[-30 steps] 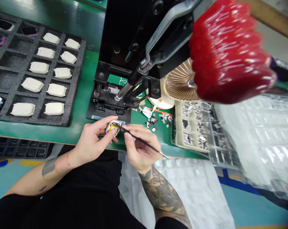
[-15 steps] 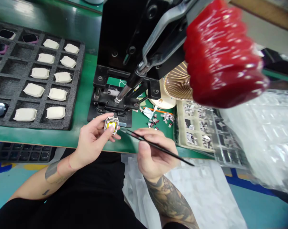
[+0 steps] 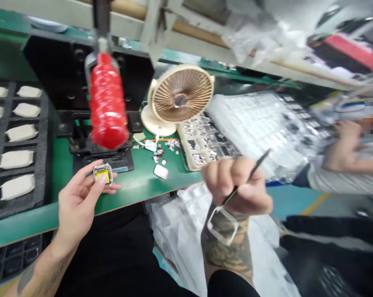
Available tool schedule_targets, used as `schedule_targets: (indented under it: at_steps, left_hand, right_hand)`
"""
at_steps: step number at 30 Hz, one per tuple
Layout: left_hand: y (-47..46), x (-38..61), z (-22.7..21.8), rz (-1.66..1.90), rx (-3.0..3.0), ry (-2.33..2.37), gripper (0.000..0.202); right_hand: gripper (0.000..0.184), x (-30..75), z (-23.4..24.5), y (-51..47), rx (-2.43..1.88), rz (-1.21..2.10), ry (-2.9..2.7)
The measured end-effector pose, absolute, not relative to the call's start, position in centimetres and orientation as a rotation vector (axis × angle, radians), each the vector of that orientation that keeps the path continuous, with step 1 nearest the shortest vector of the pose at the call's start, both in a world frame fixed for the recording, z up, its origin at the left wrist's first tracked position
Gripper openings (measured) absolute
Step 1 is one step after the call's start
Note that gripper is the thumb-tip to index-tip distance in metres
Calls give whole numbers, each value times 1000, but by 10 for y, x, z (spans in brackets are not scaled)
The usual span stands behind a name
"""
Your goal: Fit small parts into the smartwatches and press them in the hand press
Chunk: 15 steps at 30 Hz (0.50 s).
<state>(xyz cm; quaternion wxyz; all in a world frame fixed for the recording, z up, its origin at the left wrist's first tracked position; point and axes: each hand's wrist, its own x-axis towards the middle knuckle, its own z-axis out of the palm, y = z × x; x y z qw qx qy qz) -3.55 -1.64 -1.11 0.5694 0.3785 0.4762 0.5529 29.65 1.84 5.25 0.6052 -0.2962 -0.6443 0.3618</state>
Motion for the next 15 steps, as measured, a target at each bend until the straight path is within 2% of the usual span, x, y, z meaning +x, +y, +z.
schedule_targets:
  at_steps: [2, 4, 6, 9, 12, 15]
  left_hand:
    - [-17, -36, -9, 1234, 967, 1151, 51]
    - [-17, -35, -8, 1157, 1038, 1161, 57]
    - [-16, -34, -9, 1090, 1092, 1153, 62]
    - [-17, -33, -12, 1052, 1150, 1164, 53]
    - [-21, -34, -15, 1071, 1208, 1218, 41]
    - [-25, -36, -15, 1080, 1255, 1262, 40]
  right_hand:
    - [41, 350, 66, 31, -958, 426, -1380]
    - [30, 383, 68, 44, -1170, -35, -1127]
    - [23, 388, 61, 51, -1203, -285, -1014]
    - [9, 347, 39, 40, -1173, -353, -1269]
    - [25, 286, 18, 16, -1043, -333, -1876]
    - [23, 240, 3, 8, -946, -365, -2365]
